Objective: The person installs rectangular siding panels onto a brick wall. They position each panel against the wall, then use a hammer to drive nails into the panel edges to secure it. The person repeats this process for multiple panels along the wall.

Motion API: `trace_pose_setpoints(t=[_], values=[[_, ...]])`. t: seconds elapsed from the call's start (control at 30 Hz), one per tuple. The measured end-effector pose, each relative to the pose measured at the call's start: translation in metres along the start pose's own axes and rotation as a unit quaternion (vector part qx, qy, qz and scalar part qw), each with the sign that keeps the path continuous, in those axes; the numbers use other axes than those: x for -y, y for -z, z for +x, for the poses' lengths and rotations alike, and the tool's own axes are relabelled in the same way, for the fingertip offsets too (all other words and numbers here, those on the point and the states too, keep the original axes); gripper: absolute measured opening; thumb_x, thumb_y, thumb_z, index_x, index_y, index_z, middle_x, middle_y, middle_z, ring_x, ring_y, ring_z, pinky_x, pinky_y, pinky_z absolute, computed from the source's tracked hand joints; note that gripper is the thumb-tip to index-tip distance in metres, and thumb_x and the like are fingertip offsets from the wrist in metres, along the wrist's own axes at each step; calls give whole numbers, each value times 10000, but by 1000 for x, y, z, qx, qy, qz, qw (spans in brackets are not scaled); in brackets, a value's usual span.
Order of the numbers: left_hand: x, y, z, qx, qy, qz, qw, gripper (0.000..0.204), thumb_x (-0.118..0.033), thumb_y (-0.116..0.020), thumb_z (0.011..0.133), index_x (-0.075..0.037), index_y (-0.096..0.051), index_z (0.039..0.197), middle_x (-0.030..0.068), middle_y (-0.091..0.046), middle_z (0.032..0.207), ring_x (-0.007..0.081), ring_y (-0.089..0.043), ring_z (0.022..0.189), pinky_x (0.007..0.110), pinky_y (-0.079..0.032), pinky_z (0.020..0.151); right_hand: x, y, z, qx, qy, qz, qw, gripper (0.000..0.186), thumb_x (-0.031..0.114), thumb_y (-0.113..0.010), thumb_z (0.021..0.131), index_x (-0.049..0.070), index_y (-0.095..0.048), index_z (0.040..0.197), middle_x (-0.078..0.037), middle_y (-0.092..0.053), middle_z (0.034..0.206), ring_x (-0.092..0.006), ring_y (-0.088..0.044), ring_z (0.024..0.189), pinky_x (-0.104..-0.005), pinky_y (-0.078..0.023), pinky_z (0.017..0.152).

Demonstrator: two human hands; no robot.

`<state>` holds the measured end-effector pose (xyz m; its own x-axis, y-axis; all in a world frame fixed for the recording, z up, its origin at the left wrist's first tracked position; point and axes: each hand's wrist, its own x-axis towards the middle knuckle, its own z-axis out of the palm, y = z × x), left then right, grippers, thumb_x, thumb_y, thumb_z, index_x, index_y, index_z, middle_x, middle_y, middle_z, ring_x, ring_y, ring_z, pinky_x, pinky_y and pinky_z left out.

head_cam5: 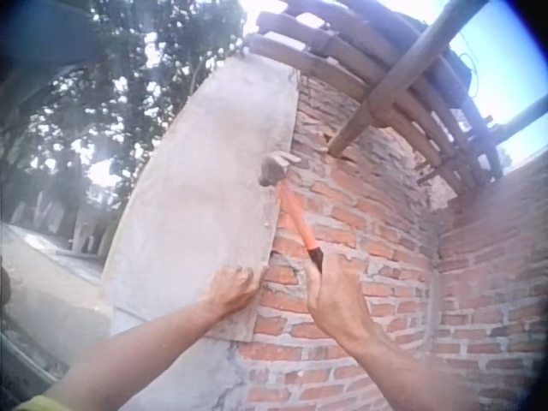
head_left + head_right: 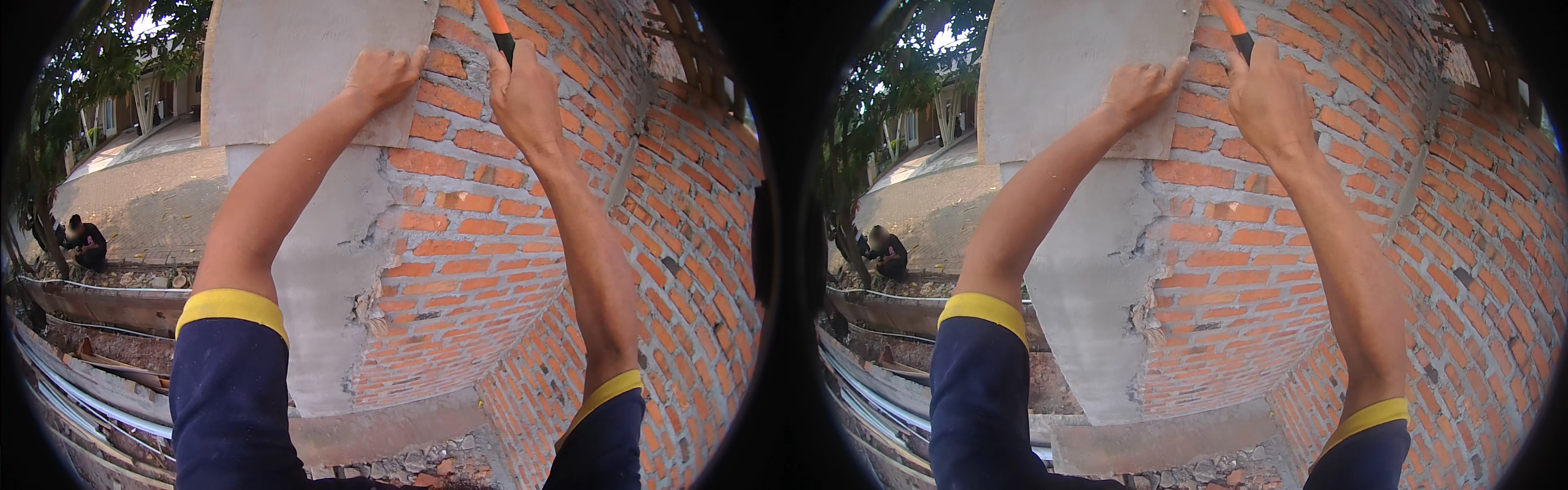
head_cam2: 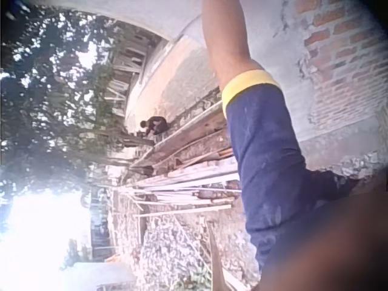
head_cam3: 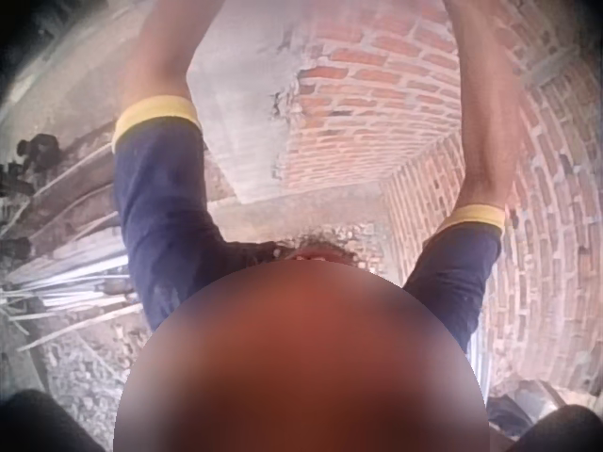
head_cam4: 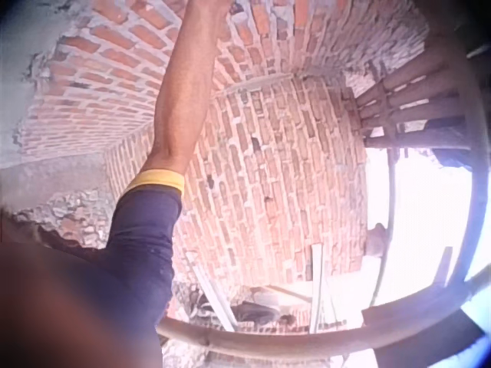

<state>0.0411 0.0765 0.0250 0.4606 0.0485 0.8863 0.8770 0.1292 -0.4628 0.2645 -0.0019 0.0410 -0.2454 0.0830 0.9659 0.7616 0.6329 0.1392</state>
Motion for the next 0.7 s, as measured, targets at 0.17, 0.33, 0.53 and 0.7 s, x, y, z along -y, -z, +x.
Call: trace_pose_setpoints(t=[0.17, 0.33, 0.53, 0.7], values=[[2, 1, 1, 5, 0, -21, 1000, 452, -109, -529, 865, -113, -528, 1317, 86, -680, 765, 249, -698, 701, 369, -547, 538, -2, -8, -1, 2, 17, 5, 1000, 297, 263, -508, 988, -27, -504, 924, -188, -596, 621, -381, -623, 567, -480, -465, 511], [1, -1, 0, -10, -5, -12, 1000, 458, -107, -525, 868, -118, -530, 1325, 87, -683, 777, 250, -696, 696, 361, -547, 536, -9, -10, -4, -75, -1, 32, 997, 284, 244, -524, 980, -34, -514, 924, -184, -597, 594, -376, -612, 528, -478, -466, 503], [1, -3, 1, -18, -13, -5, 1000, 456, -112, -531, 861, -124, -544, 1317, 84, -684, 783, 244, -692, 687, 360, -541, 527, -6, -7, -3, 83, -49, -11, 995, 326, 262, -515, 985, -61, -518, 939, -221, -615, 660, -385, -638, 627, -488, -480, 582], [2, -5, 1, -1, -6, -39, 999, 427, -116, -534, 855, -120, -556, 1281, 82, -680, 768, 242, -690, 678, 358, -533, 518, 4, -5, -6, 115, -90, -18, 989, 350, 257, -501, 981, -90, -532, 951, -255, -625, 710, -410, -650, 703, -511, -487, 674]])
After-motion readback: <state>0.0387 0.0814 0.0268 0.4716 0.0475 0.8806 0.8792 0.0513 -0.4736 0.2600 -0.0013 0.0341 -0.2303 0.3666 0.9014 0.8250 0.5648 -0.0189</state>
